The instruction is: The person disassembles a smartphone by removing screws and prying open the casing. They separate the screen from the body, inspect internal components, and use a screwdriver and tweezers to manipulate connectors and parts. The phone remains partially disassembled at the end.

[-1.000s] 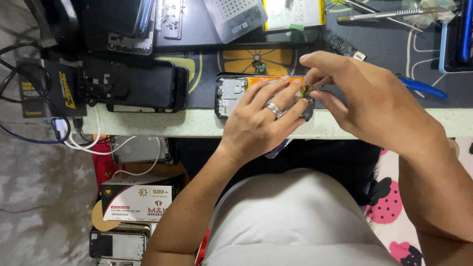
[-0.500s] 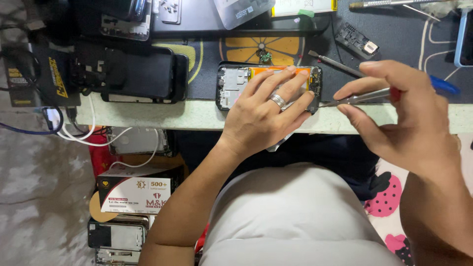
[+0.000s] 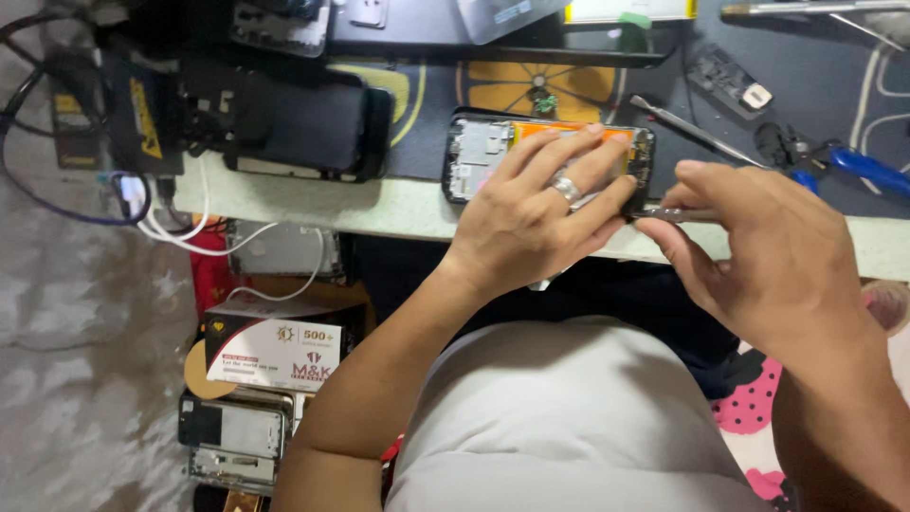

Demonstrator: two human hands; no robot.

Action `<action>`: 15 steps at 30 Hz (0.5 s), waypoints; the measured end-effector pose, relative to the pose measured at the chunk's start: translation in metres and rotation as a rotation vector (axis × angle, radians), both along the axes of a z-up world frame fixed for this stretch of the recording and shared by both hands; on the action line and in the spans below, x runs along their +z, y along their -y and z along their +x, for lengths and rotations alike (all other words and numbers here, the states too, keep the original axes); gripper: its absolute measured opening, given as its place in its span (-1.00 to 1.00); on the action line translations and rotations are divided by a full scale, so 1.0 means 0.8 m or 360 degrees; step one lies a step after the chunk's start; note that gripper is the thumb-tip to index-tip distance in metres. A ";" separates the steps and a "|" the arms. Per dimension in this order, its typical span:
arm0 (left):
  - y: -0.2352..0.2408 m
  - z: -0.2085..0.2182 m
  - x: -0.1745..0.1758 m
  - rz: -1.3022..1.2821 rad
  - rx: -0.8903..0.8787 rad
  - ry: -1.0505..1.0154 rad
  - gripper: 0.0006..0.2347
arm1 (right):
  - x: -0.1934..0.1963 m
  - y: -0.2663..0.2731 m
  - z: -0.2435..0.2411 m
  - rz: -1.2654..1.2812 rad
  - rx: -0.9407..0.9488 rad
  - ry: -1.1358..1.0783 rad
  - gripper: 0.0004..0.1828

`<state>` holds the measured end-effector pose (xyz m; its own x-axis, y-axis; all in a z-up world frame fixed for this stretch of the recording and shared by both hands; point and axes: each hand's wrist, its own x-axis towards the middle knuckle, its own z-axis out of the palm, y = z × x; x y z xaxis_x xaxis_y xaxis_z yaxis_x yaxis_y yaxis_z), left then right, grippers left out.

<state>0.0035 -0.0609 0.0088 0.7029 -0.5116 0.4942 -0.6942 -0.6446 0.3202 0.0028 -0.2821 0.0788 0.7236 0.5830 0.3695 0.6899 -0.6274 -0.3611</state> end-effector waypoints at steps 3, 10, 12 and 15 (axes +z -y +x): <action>0.000 0.000 -0.001 -0.0002 0.0005 0.0017 -0.72 | 0.003 -0.006 -0.001 -0.0053 0.0006 -0.0001 -0.45; 0.000 0.000 -0.001 -0.0019 0.0016 0.0022 -0.72 | 0.008 -0.009 -0.001 -0.0086 -0.0069 -0.0058 -0.53; -0.001 -0.001 0.000 -0.0022 0.0016 0.0030 -0.72 | 0.008 -0.013 -0.006 0.0025 -0.0114 -0.0257 -0.59; -0.003 -0.001 0.001 -0.0017 0.0017 0.0030 -0.71 | 0.010 -0.015 -0.005 0.0042 -0.0124 -0.0281 -0.57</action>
